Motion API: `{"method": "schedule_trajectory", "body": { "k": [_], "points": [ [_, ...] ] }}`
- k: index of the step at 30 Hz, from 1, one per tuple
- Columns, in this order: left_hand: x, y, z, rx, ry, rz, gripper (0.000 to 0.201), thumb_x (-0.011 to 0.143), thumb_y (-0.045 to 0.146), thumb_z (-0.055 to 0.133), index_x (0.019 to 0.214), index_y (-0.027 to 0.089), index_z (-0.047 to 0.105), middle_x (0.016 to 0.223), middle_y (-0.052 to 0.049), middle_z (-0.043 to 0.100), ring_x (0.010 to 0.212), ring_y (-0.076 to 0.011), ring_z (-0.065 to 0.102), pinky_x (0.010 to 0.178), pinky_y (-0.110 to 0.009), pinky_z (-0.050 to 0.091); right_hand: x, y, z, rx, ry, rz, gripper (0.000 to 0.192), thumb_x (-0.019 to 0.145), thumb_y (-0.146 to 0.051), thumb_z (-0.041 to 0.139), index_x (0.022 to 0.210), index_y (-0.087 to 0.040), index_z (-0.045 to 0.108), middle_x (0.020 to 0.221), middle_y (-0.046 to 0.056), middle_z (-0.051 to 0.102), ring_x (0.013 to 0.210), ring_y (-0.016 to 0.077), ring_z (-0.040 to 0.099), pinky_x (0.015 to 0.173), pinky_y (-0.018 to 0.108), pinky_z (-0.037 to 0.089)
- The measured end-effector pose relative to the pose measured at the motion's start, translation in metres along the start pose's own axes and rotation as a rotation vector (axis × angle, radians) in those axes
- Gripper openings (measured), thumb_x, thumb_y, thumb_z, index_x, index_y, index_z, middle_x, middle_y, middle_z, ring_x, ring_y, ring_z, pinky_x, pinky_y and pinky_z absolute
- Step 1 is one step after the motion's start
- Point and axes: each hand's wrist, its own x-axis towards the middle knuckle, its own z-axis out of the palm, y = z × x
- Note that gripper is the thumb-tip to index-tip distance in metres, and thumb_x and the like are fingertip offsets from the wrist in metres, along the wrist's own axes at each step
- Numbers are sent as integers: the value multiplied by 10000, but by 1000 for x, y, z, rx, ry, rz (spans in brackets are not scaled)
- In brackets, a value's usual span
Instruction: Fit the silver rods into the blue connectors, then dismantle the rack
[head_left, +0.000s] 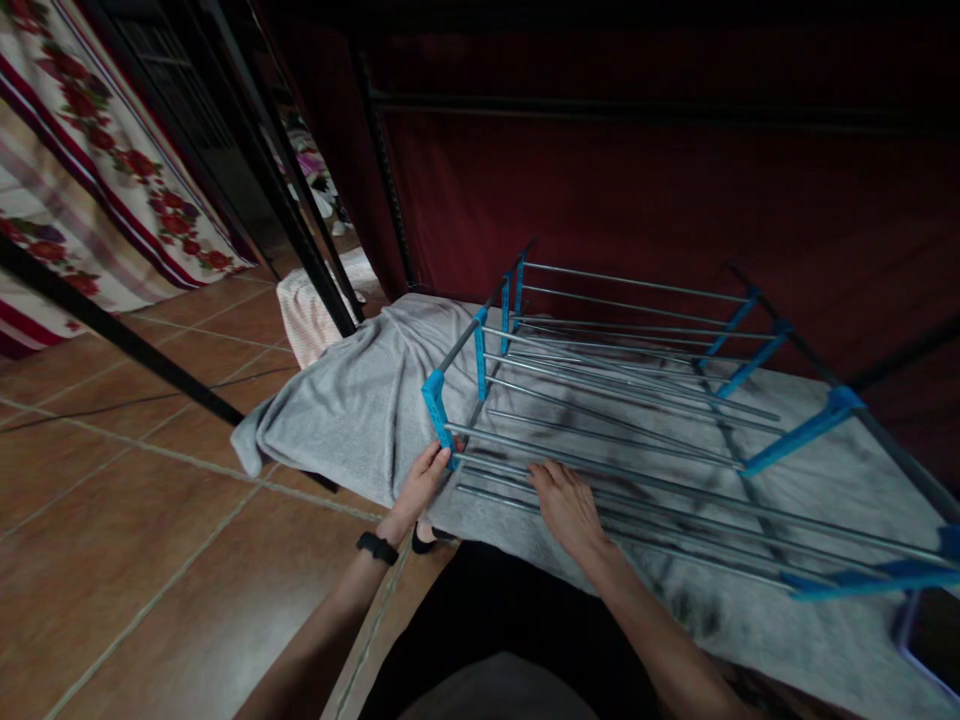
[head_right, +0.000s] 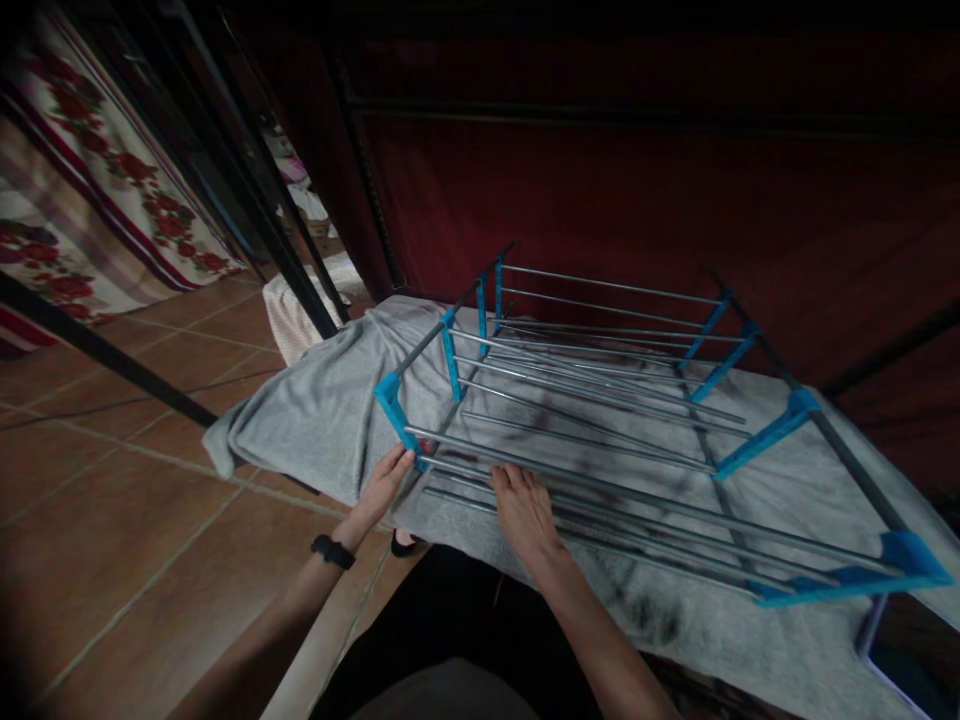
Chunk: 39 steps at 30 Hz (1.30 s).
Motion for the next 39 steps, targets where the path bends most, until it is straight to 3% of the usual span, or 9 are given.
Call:
{"method": "schedule_trajectory", "body": {
  "k": [11, 16, 35, 39],
  "points": [
    [12, -9, -13, 24, -125, 14, 467, 774, 515, 732, 1100, 183, 689, 1064, -74, 728, 1013, -248, 646, 947, -404, 498, 6, 6, -8, -13, 18, 2, 321, 1030, -226, 394, 1229, -238, 646, 1068, 81, 739, 872, 209, 707, 772, 332, 514],
    [15, -9, -13, 85, -111, 56, 419, 778, 534, 714, 1015, 189, 705, 1027, -60, 729, 990, -242, 640, 938, -389, 497, 6, 6, -11, -16, -3, -28, 322, 1019, -214, 415, 1235, -246, 651, 1106, 86, 735, 897, 202, 714, 771, 317, 524],
    [11, -9, -9, 140, -73, 74, 378, 799, 531, 688, 976, 199, 712, 975, -63, 744, 930, -254, 657, 896, -385, 508, 7, 3, -6, -9, -22, 17, 338, 1035, -241, 367, 1201, -256, 661, 1111, 60, 732, 903, 199, 699, 785, 318, 504],
    [12, -10, -9, 141, -71, 75, 388, 808, 527, 679, 1001, 191, 705, 1017, -75, 738, 985, -261, 656, 939, -395, 496, 3, 0, -9, -27, 35, -16, 342, 1022, -217, 390, 1272, -220, 624, 1160, 91, 708, 1012, 222, 667, 881, 359, 496]
  ]
}}
